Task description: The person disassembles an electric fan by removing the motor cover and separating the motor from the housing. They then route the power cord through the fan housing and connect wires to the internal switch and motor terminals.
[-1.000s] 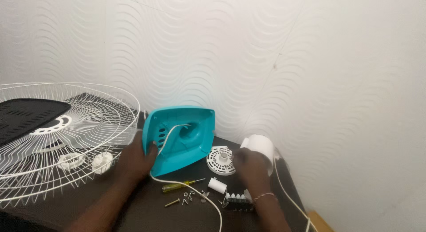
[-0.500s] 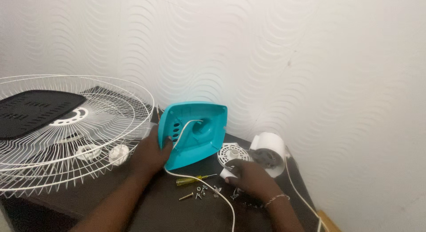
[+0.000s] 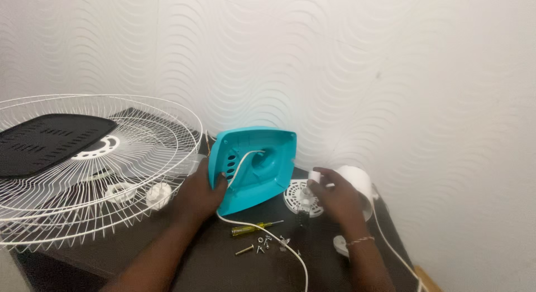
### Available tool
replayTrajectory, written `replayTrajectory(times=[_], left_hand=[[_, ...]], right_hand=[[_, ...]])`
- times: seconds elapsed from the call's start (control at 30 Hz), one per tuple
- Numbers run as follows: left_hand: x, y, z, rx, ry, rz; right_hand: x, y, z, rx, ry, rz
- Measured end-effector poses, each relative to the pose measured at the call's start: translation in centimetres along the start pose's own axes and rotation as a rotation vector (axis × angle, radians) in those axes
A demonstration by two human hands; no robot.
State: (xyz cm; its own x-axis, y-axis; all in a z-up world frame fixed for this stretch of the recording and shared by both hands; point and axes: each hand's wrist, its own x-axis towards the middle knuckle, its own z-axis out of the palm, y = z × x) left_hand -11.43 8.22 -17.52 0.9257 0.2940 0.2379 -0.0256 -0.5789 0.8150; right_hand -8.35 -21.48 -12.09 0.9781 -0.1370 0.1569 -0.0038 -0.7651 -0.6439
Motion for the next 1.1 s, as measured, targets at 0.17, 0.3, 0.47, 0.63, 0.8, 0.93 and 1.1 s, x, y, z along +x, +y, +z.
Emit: replayTrajectory(times=[0.17, 0.3, 0.47, 0.63, 0.8, 0.93, 1.1], left_hand=[[0.2, -0.1, -0.1, -0.040, -0.041, 0.016], [0.1, -0.1, 0.2, -0.018, 0.031, 0.024], [0.0, -0.6, 0.4, -0.035, 0.120, 0.146], [-0.1, -0.7, 0.5, 0.017, 0.098, 0.081], [-1.2, 0.2, 0.1, -0.029, 0.080, 0.069], [-2.7, 0.9, 0.0, -0.029, 0.129, 0.115], [-4.6, 2.4, 0.1, 0.235, 0.545, 0.608]], right_hand=[[-0.7, 0.3, 1.4, 0.406, 0.006, -0.093], [-1.4, 0.9, 2.2, 0.765, -0.054, -0.048], [-1.9, 1.4, 2.2, 1.012, -0.094, -0.063], [-2.6, 1.4, 2.1, 1.124, -0.097, -0.129], [-2.7, 0.8, 1.7, 1.318, -0.088, -0.125], [-2.9, 0.3, 2.0, 1.329, -0.088, -0.080], [-3.0, -0.2, 2.4, 1.311, -0.096, -0.083]])
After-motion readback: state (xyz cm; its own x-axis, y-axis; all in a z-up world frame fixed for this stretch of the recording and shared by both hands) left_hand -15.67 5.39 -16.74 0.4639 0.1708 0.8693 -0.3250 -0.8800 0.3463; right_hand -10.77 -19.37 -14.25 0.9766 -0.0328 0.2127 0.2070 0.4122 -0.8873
